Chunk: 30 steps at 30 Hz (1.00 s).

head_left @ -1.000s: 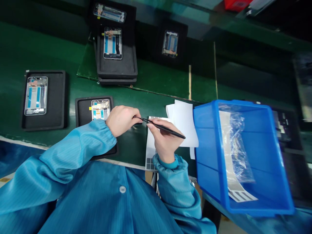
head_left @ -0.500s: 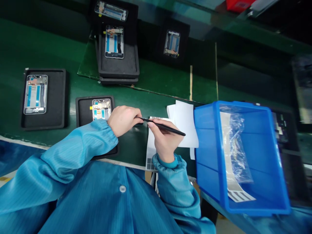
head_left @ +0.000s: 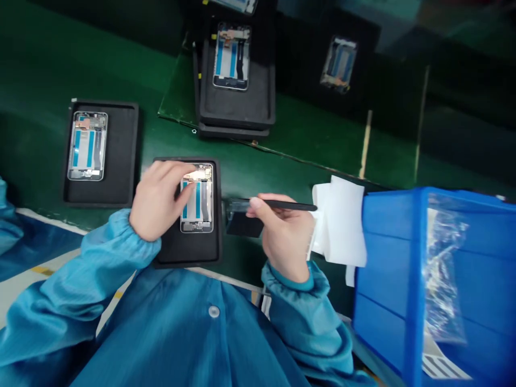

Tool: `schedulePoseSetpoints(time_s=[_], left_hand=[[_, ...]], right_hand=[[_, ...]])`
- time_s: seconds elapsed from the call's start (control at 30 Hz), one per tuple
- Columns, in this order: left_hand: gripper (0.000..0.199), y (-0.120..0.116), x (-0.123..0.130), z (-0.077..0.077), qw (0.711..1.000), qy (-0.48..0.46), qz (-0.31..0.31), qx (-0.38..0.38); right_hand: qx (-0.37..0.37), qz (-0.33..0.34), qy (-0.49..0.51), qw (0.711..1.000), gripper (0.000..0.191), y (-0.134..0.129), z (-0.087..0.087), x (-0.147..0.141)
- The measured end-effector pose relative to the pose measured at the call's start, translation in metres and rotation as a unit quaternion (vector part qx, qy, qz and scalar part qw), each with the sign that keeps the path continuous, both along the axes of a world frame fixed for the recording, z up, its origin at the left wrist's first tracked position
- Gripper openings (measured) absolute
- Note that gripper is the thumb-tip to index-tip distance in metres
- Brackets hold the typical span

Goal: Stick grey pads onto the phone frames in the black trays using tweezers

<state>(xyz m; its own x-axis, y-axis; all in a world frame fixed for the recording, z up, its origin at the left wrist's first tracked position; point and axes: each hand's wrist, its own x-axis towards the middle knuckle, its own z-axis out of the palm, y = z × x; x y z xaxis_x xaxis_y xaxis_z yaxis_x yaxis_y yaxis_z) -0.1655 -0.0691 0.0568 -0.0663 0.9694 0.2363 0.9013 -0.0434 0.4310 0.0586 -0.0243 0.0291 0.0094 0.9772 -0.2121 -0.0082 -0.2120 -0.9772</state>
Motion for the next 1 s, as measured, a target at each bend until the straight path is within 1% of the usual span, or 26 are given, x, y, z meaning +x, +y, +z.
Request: schedulePoseSetpoints(time_s=[0.03,0.1,0.2,0.3,0.4,0.5,0.7,1.0], left_hand=[[0.022,-0.008,-0.01,-0.005,1.0,0.004,0.021,-0.002],[0.022,-0.021,-0.02,-0.018,0.999,0.009,0.032,-0.005],[0.026,-0.03,-0.018,-0.041,1.0,0.011,0.023,0.006],[0.033,-0.028,-0.011,-0.053,1.0,0.008,0.023,0.007],[0.036,-0.025,-0.008,-0.056,1.0,0.015,0.022,-0.01],[0.038,-0.024,-0.009,-0.055,0.999,0.021,0.018,-0.031],[0.038,-0.024,-0.008,-0.056,0.999,0.036,0.016,-0.036],[0.038,-0.024,-0.008,-0.056,0.998,0.046,0.017,-0.03]], right_hand=[[-0.012,0.022,-0.001,1.0,0.024,0.0,-0.002,-0.012],[-0.027,0.059,0.002,0.998,0.025,0.001,-0.005,-0.037],[-0.036,0.083,0.002,0.996,0.025,0.002,-0.011,-0.069],[-0.02,0.083,-0.028,0.996,0.02,0.005,-0.017,-0.084],[-0.009,0.072,-0.063,0.995,0.02,0.01,-0.023,-0.087],[-0.014,0.072,-0.075,0.994,0.02,0.015,-0.027,-0.087],[-0.034,0.077,-0.095,0.992,0.022,0.017,-0.025,-0.093],[-0.034,0.084,-0.109,0.99,0.023,0.019,-0.027,-0.093]])
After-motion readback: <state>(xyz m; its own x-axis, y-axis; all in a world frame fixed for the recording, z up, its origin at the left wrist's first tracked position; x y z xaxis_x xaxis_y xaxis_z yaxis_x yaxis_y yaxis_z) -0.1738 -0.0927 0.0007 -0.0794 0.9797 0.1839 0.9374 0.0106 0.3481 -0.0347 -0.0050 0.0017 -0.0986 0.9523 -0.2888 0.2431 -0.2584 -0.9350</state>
